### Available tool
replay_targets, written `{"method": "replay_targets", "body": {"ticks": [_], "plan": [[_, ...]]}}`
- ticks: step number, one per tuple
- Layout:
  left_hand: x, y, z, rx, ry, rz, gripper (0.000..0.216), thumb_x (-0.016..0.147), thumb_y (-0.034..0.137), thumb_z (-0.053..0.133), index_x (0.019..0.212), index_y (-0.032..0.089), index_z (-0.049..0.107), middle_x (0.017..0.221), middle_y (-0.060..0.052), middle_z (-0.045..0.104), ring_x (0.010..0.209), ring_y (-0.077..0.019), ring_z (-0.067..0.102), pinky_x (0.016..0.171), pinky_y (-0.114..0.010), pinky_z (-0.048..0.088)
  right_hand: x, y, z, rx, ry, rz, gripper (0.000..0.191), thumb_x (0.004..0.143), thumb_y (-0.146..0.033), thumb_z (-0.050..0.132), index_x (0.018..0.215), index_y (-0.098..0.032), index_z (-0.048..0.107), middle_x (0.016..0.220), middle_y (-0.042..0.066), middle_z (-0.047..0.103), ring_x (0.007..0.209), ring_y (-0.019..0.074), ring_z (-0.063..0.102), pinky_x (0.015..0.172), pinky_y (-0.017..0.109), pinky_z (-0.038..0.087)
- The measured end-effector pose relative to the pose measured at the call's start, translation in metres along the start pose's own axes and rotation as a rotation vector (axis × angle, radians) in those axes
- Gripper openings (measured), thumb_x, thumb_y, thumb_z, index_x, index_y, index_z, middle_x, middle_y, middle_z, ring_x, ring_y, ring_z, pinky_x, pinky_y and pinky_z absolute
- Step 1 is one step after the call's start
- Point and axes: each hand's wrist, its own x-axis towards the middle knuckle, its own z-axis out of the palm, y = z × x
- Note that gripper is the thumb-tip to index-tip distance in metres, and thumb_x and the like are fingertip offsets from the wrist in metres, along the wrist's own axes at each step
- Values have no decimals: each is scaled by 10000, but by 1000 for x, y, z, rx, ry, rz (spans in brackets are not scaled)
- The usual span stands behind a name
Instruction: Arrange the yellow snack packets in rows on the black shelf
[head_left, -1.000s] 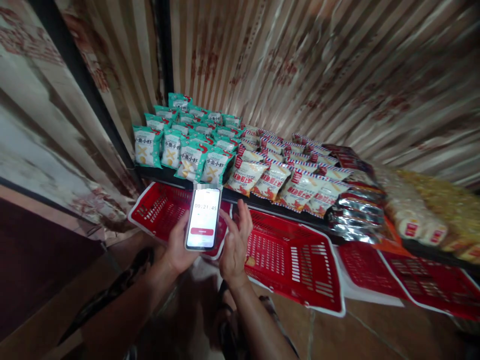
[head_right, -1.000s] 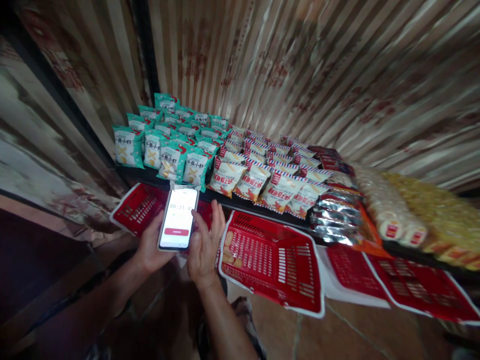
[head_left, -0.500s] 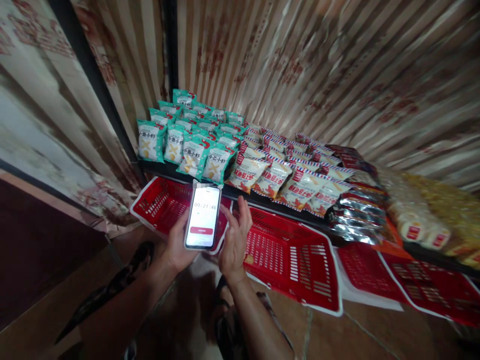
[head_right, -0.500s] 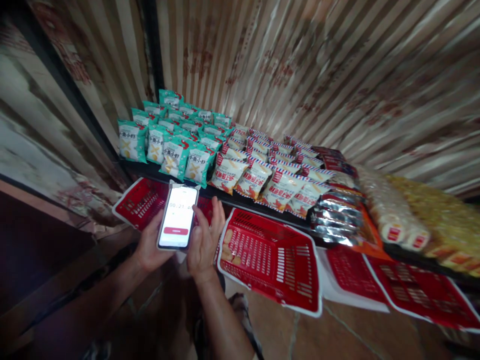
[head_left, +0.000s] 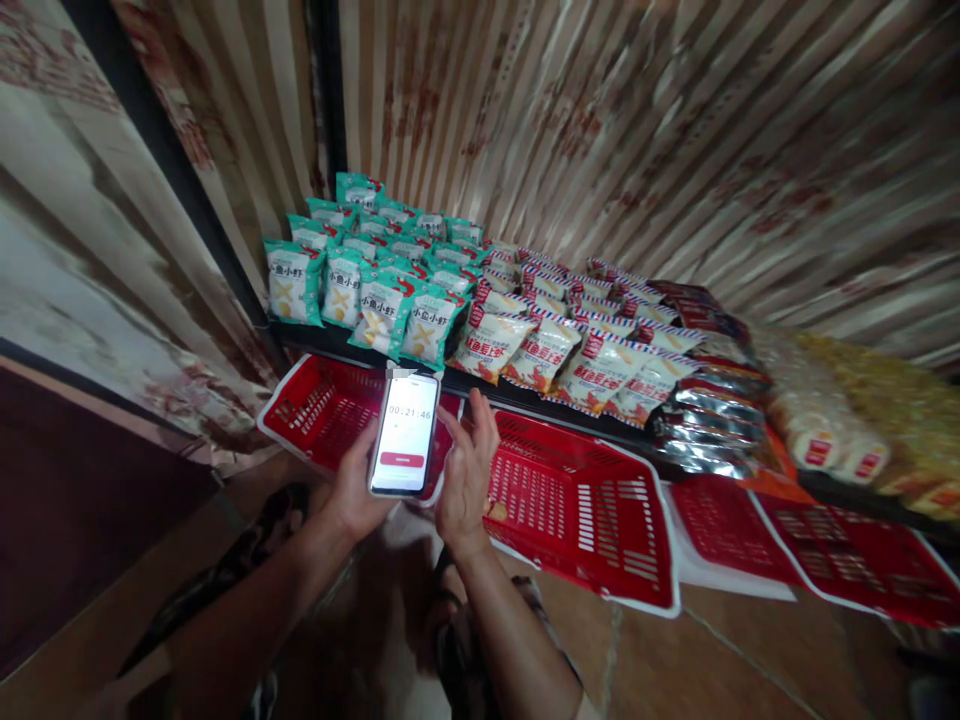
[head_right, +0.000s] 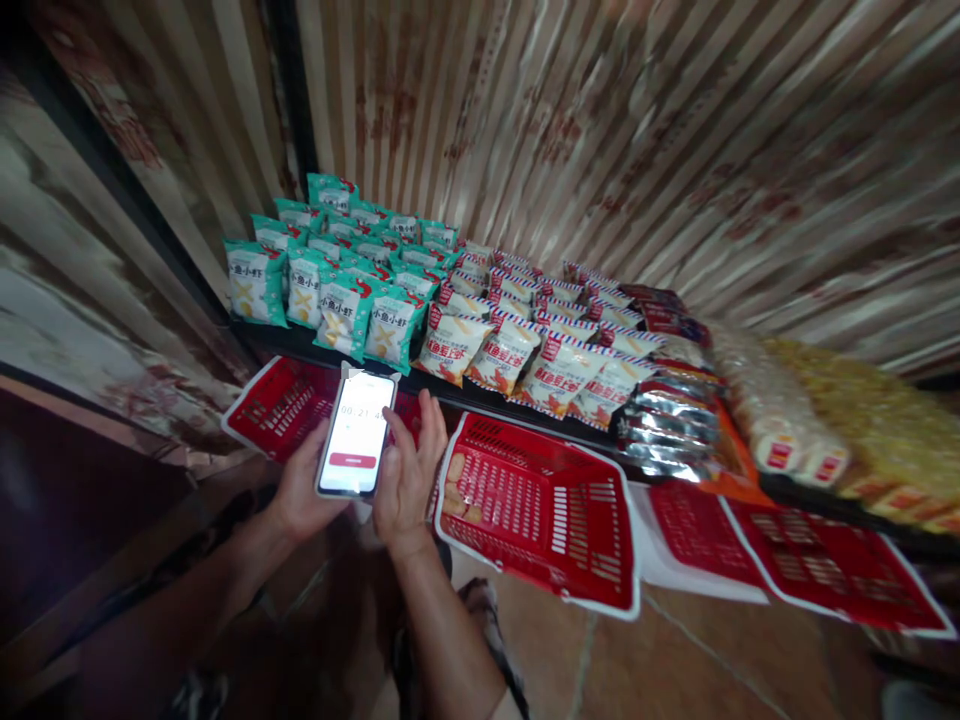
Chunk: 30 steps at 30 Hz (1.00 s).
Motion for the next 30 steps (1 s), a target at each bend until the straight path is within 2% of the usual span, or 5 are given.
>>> {"method": "replay_targets", "body": {"ticks": [11, 18, 23, 30], "plan": [[8, 5, -3, 39, -1, -46, 444, 890, 370, 444, 1209, 82, 553, 969, -114, 698, 877, -247, 658, 874, -397, 477, 4, 8, 1, -21, 16, 6, 487, 951, -386, 179, 1185, -197, 562, 1464, 71, 278, 1361, 259, 205, 1058, 554, 235], [9, 5, 1, 52, 14, -43, 425, 892, 370, 440, 1162, 73, 580, 954, -116, 702, 851, -244, 664, 867, -393, 480, 4, 10, 2, -25, 17, 22, 489, 950, -388, 180, 1179, -195, 567, 1458, 69, 290, 1354, 254, 217, 1052, 545, 248], [11, 4, 1, 44, 6, -68, 462, 889, 372, 444, 1215, 60, 544, 963, -124, 699, 876, -254, 658, 886, -406, 467, 5, 11, 3, -6, 24, 3, 476, 947, -374, 198, 1179, -188, 569, 1455, 69, 296, 1354, 254, 216, 1064, 536, 237], [15, 1, -2, 56, -2, -66, 454, 876, 366, 470, 1208, 68, 554, 972, -121, 697, 884, -257, 655, 879, -404, 474, 6, 11, 1, -6, 13, 33, 481, 946, -384, 188, 1187, -208, 565, 1460, 62, 283, 1355, 264, 208, 1031, 551, 286]]}}
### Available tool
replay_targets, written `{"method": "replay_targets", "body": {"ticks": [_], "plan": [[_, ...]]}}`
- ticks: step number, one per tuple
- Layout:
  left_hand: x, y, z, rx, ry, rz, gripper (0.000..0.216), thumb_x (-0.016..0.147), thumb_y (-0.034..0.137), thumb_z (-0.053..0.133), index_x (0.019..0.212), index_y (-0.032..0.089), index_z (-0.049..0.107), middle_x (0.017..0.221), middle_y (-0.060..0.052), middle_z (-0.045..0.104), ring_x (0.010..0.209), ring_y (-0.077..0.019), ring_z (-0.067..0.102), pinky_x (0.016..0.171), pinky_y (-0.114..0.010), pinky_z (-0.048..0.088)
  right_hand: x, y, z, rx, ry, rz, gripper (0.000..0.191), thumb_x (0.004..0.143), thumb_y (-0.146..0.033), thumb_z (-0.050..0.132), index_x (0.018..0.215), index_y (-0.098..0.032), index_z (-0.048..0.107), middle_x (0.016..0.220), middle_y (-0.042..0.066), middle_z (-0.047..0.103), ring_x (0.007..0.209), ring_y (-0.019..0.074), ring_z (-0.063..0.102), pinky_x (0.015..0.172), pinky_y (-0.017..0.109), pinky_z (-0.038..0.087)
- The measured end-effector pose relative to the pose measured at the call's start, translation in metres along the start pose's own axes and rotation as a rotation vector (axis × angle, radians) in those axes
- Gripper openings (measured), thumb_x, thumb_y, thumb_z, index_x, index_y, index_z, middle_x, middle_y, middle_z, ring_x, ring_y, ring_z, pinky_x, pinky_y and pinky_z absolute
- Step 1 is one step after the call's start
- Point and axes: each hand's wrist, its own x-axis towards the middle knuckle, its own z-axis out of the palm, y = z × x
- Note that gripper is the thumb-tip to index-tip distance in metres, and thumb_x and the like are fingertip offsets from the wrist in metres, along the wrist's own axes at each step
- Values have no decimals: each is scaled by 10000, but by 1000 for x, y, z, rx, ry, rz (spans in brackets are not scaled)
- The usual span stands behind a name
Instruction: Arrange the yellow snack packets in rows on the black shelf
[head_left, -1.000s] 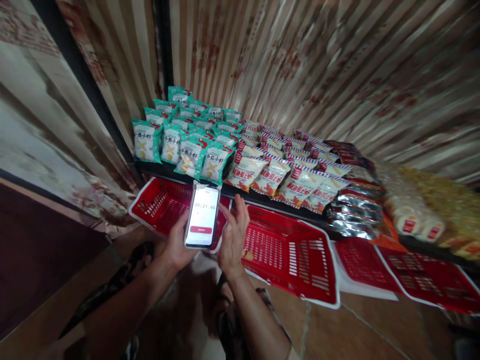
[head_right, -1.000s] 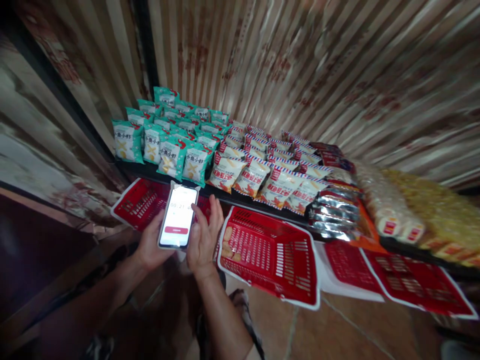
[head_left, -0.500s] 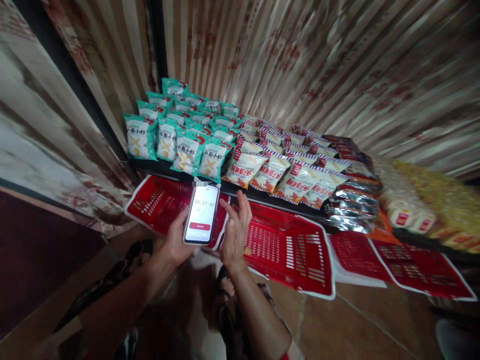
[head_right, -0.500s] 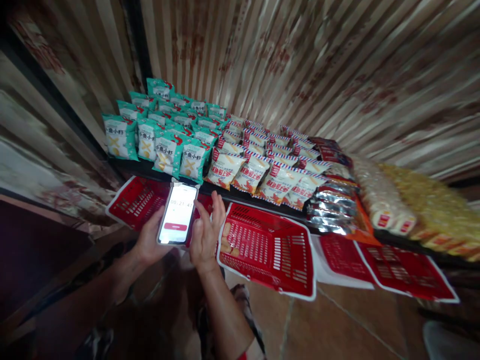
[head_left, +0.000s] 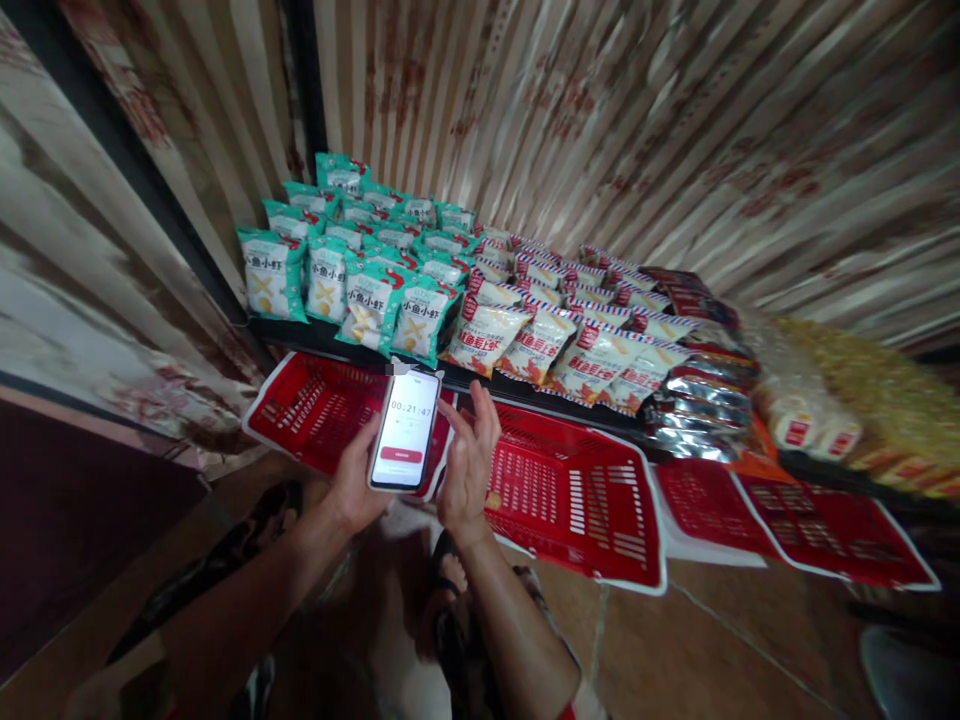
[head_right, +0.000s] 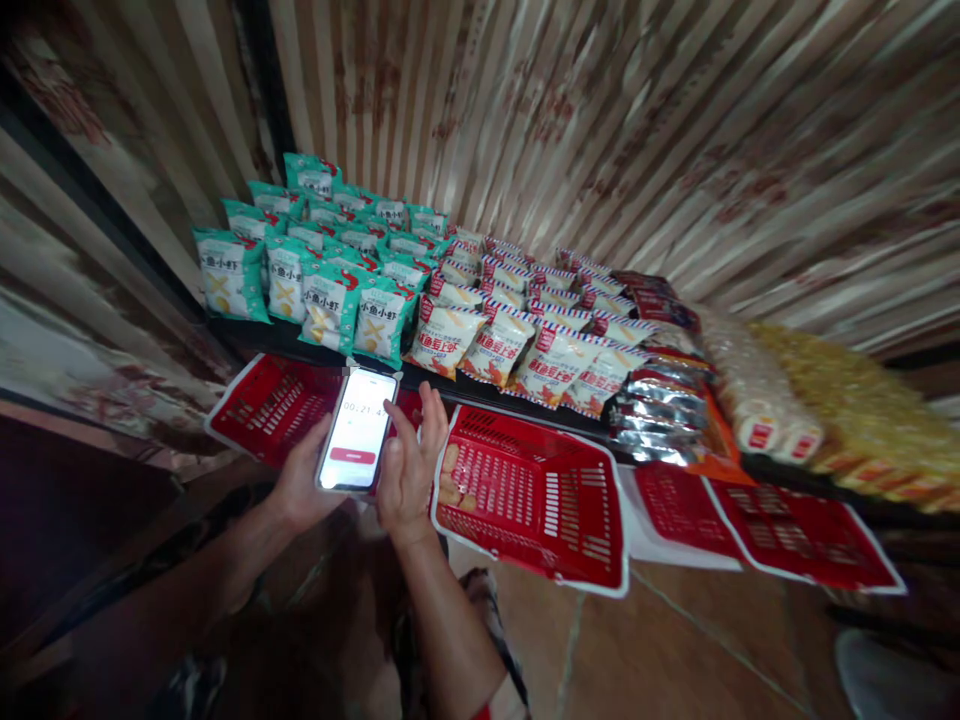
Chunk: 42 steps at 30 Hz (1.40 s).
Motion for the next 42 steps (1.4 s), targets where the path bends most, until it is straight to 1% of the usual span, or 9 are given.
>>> {"method": "replay_targets", "body": {"ticks": [6, 9, 18, 25, 30, 34, 37, 40, 42], "plan": [[4, 1, 2, 15, 16, -20, 426, 874, 365, 478, 1160, 69, 585, 950, -114, 701, 861, -250, 659, 865, -395, 483, -1, 7, -2, -2, 0, 35, 476, 947, -392, 197, 1183, -211, 568, 1458, 65, 285, 1346, 259, 229, 1005, 527, 326], [6, 1, 2, 10, 4, -24, 423, 876, 367, 472, 1152, 71, 591, 975, -120, 697, 877, -247, 657, 862, -384, 485, -2, 10, -3, -2, 23, 30, 465, 948, -390, 208, 1177, -209, 569, 1453, 67, 296, 1347, 259, 231, 1017, 533, 308], [13, -4, -6, 54, -93, -110, 428, 874, 404, 471, 1152, 106, 604, 1017, -127, 685, 944, -271, 639, 851, -394, 481, 0, 9, -9, -20, 32, 34, 458, 953, -380, 205, 1178, -201, 562, 1465, 67, 277, 1353, 252, 217, 1045, 540, 259], [18, -2, -5, 101, -72, -161, 471, 875, 439, 458, 1171, 96, 585, 1004, -132, 685, 917, -275, 643, 841, -412, 481, 2, 7, -14, -22, 57, 71, 446, 955, -368, 217, 1161, -200, 575, 1457, 67, 298, 1353, 251, 217, 1058, 530, 236], [21, 0, 0, 128, -37, -151, 461, 883, 409, 452, 1193, 89, 566, 1013, -124, 683, 901, -261, 642, 853, -409, 474, 3, 8, -14, -45, 76, 91, 446, 954, -372, 213, 1162, -218, 576, 1457, 53, 298, 1355, 252, 214, 1057, 546, 237], [25, 0, -2, 145, -51, -201, 477, 878, 428, 450, 1197, 92, 565, 1035, -132, 673, 932, -279, 631, 856, -428, 467, 5, 7, -12, -60, 90, 114, 471, 952, -385, 196, 1168, -205, 573, 1459, 52, 289, 1359, 253, 204, 1066, 562, 220], [28, 1, -3, 170, -52, -238, 480, 875, 433, 450, 1193, 92, 565, 1018, -135, 677, 917, -291, 633, 845, -448, 467, 5, 5, -12, -63, 102, 147, 482, 951, -403, 195, 1172, -198, 571, 1463, 50, 275, 1361, 256, 200, 1066, 562, 228], [29, 2, 1, 161, -42, -266, 489, 888, 425, 422, 1201, 73, 552, 1000, -143, 680, 902, -281, 638, 850, -435, 465, 2, 4, -15, -75, 116, 168, 474, 949, -403, 210, 1153, -194, 584, 1456, 54, 289, 1357, 258, 212, 1063, 551, 245], [27, 2, 4, 153, -57, -297, 507, 892, 438, 406, 1218, 73, 539, 999, -150, 678, 894, -279, 640, 849, -439, 464, -1, 3, -19, -87, 127, 165, 460, 950, -387, 218, 1151, -197, 585, 1453, 55, 304, 1352, 256, 227, 1059, 544, 257]]}}
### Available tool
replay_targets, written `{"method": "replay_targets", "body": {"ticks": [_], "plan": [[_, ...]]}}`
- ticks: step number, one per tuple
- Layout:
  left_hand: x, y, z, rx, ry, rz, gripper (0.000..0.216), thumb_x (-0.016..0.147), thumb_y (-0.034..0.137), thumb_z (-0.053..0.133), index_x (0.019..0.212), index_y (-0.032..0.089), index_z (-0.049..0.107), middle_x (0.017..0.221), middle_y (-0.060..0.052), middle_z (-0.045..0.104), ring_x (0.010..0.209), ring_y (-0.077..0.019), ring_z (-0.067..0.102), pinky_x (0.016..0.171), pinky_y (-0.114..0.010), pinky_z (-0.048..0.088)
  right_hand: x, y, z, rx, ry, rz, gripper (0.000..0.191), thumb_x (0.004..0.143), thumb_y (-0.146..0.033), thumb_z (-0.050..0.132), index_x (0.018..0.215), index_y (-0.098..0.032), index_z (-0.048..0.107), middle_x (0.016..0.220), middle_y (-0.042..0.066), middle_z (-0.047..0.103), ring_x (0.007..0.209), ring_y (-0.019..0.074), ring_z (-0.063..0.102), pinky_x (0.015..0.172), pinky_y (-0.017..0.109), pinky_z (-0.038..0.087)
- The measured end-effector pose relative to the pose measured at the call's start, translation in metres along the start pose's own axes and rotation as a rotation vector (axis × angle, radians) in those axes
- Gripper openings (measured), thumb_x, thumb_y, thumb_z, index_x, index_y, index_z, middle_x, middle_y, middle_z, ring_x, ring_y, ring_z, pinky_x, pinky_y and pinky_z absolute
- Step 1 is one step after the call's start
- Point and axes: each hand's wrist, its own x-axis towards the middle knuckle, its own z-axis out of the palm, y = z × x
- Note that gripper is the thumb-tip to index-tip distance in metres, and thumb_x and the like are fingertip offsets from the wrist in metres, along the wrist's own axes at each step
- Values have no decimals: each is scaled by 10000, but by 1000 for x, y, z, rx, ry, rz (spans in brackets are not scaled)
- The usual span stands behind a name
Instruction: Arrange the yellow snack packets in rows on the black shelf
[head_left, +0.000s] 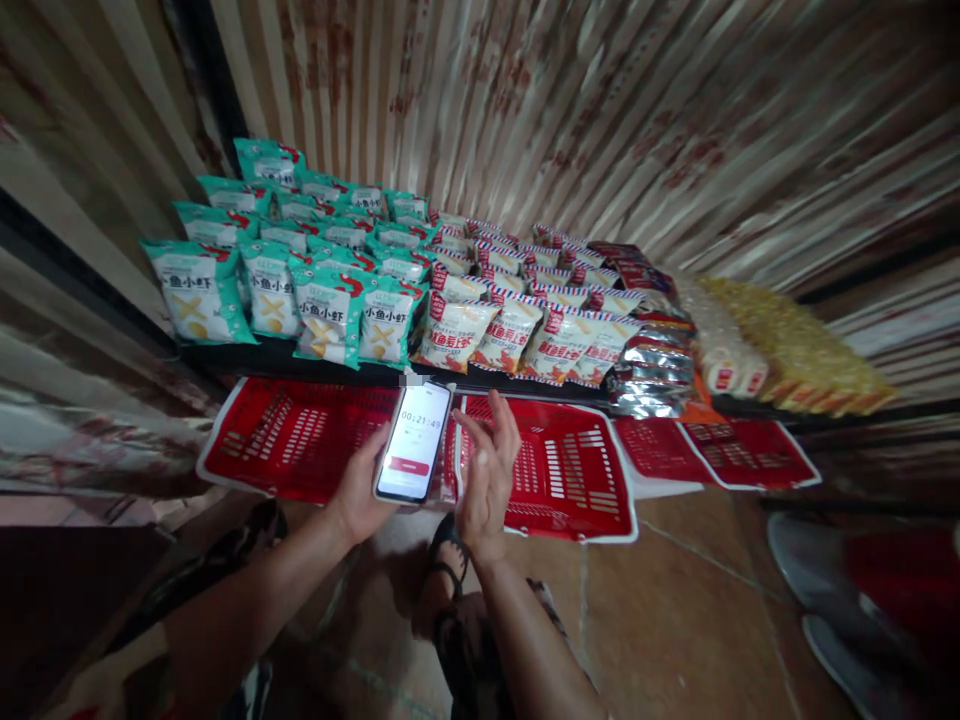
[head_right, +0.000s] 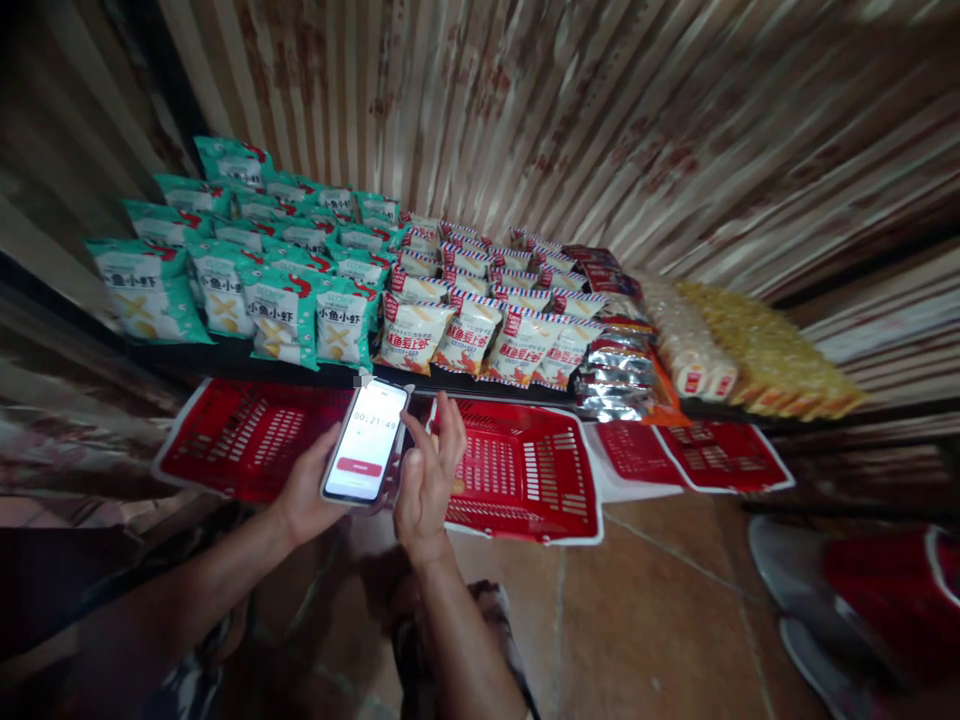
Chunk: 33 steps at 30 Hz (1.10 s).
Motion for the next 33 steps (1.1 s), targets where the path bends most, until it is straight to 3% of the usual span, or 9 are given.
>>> {"method": "replay_targets", "body": {"ticks": [8, 15, 23, 27, 33], "plan": [[-8, -9, -12, 0, -118, -6, 455, 876, 405, 465, 1168, 76, 581, 1023, -138, 678, 892, -260, 640, 858, -418, 472, -13, -5, -6, -19, 94, 16, 447, 948, -355, 222, 1142, -200, 593, 1431, 57, 346, 1338, 249, 262, 1072, 549, 226], [-17, -11, -27, -22, -87, 46, 449, 871, 380, 480, 1193, 82, 572, 1080, -132, 662, 948, -254, 627, 882, -399, 469, -13, -20, 13, 67, 67, 92, 430, 949, -367, 227, 1176, -231, 565, 1428, 42, 344, 1336, 226, 267, 1075, 533, 241], [-31, 4, -27, -33, 5, 133, 418, 880, 355, 464, 1164, 75, 588, 998, -129, 690, 936, -263, 639, 876, -397, 471, -7, -21, 33, 92, -38, 41, 465, 952, -408, 212, 1179, -208, 565, 1430, 60, 334, 1346, 221, 243, 1091, 525, 202], [-28, 9, -40, -4, 85, 112, 387, 882, 315, 469, 1141, 54, 588, 960, -131, 698, 872, -246, 656, 841, -372, 488, -2, -16, 38, 113, -57, 52, 485, 948, -425, 212, 1142, -198, 594, 1422, 68, 343, 1336, 241, 263, 1066, 537, 246], [-15, 13, -49, 0, 87, 74, 366, 879, 318, 481, 1126, 71, 591, 956, -117, 698, 869, -230, 656, 829, -357, 496, 8, -4, 38, 92, -34, 82, 492, 944, -442, 217, 1127, -203, 606, 1408, 70, 362, 1330, 247, 269, 1064, 548, 250]]}}
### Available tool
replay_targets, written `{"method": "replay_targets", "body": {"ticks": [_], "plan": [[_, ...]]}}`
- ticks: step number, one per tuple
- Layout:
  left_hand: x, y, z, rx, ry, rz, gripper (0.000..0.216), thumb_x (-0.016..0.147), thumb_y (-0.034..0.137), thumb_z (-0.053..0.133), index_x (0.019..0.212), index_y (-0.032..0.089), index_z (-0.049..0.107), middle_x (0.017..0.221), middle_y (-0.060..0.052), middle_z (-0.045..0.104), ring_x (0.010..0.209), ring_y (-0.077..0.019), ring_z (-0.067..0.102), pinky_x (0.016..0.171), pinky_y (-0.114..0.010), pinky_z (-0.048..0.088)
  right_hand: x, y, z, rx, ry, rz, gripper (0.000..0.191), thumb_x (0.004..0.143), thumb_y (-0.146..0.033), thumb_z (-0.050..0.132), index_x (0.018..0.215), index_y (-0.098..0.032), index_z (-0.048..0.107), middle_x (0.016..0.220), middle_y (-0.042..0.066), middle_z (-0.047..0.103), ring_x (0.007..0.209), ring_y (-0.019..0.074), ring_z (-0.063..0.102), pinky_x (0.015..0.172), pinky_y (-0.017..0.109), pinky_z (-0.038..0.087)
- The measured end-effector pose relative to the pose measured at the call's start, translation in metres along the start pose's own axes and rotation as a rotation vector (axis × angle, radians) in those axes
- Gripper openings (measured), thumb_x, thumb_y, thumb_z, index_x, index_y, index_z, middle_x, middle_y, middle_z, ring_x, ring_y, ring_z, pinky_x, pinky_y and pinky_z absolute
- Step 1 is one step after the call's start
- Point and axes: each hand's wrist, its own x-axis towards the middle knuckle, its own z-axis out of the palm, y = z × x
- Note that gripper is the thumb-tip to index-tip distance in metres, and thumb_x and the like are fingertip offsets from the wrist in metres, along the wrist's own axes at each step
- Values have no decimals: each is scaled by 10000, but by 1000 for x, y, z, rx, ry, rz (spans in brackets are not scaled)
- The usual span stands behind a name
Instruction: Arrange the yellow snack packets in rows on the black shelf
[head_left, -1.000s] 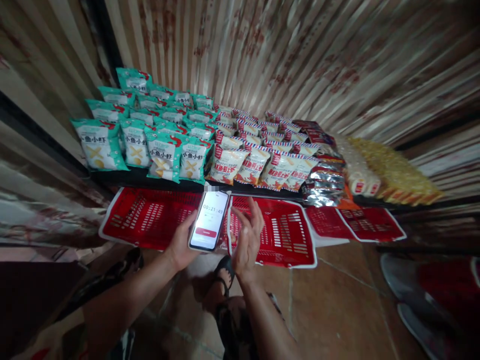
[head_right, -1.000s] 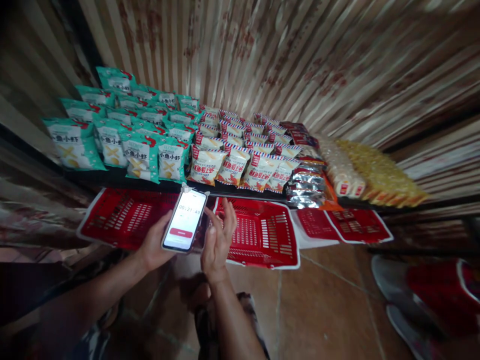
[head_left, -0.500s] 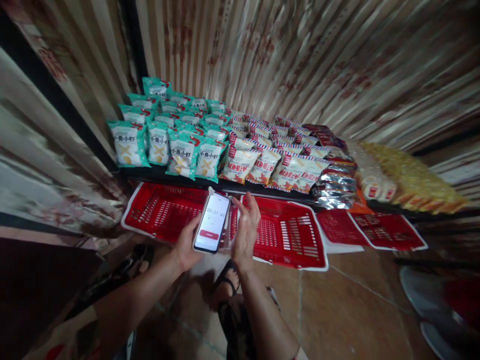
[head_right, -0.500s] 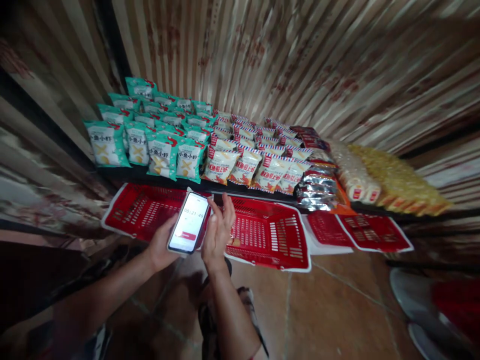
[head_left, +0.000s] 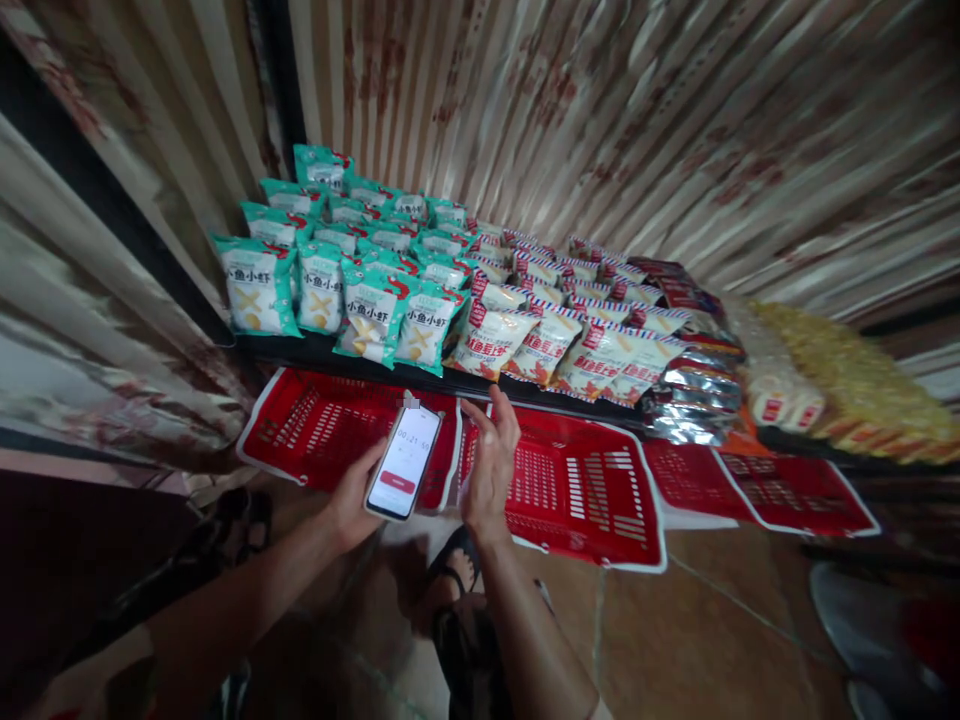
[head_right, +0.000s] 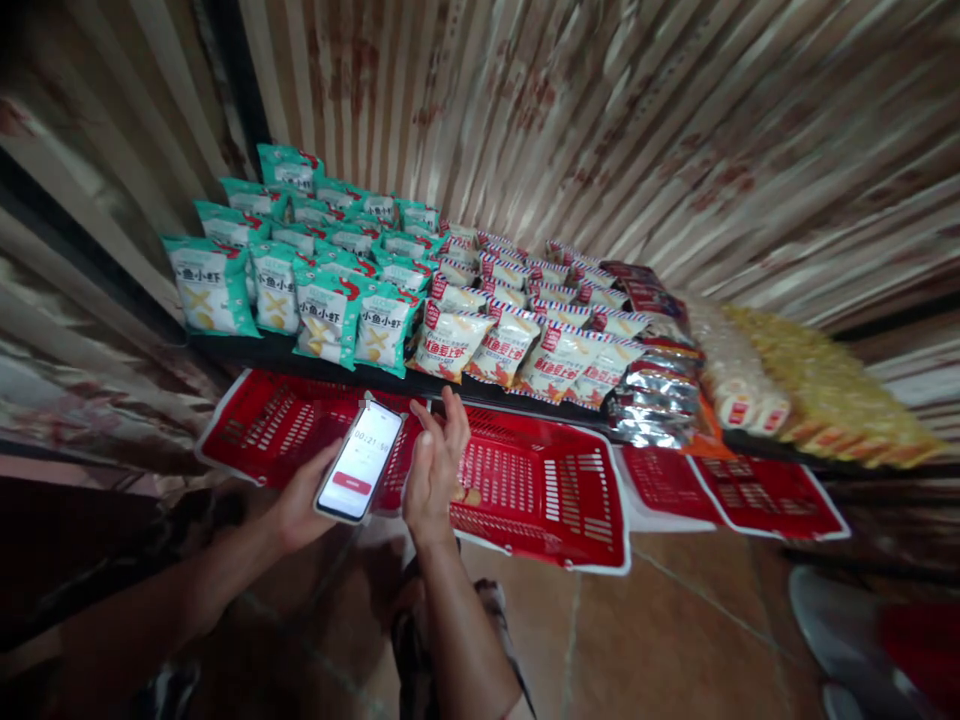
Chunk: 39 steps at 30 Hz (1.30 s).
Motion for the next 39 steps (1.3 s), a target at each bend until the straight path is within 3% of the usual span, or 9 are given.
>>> {"method": "replay_targets", "body": {"ticks": [5, 10, 17, 27, 39], "plan": [[12, 7, 3, 85, 55, -37, 353, 873, 315, 494, 1107, 72, 599, 934, -109, 700, 788, -206, 660, 758, -326, 512, 5, 9, -2, -24, 1, -13, 475, 945, -429, 229, 1121, -212, 612, 1403, 65, 377, 1328, 248, 275, 1058, 549, 257], [18, 14, -2, 159, 93, -79, 341, 862, 332, 499, 1089, 99, 600, 873, -102, 700, 682, -226, 653, 664, -391, 527, 9, 17, -5, -43, 2, -33, 444, 950, -396, 242, 1120, -213, 609, 1399, 63, 386, 1324, 231, 280, 1070, 532, 235], [16, 16, -9, 122, 84, -151, 349, 858, 360, 494, 1063, 96, 596, 842, -125, 696, 719, -257, 666, 729, -432, 521, 19, 27, -3, -77, 7, -5, 448, 956, -405, 226, 1155, -227, 585, 1409, 42, 379, 1323, 231, 281, 1067, 526, 247], [15, 19, -17, 127, 65, -226, 426, 867, 402, 464, 1107, 69, 578, 875, -158, 686, 730, -263, 663, 722, -434, 517, 33, 31, 7, -174, -93, -81, 436, 969, -411, 184, 1375, -345, 328, 1481, -30, 259, 1363, 219, 200, 1081, 547, 205], [24, 32, -9, 129, 89, -256, 429, 864, 424, 462, 1043, 65, 614, 843, -157, 697, 705, -265, 667, 706, -409, 516, 45, 38, 14, -170, -114, -111, 447, 968, -406, 181, 1367, -310, 358, 1486, -18, 259, 1360, 213, 201, 1073, 543, 215]]}}
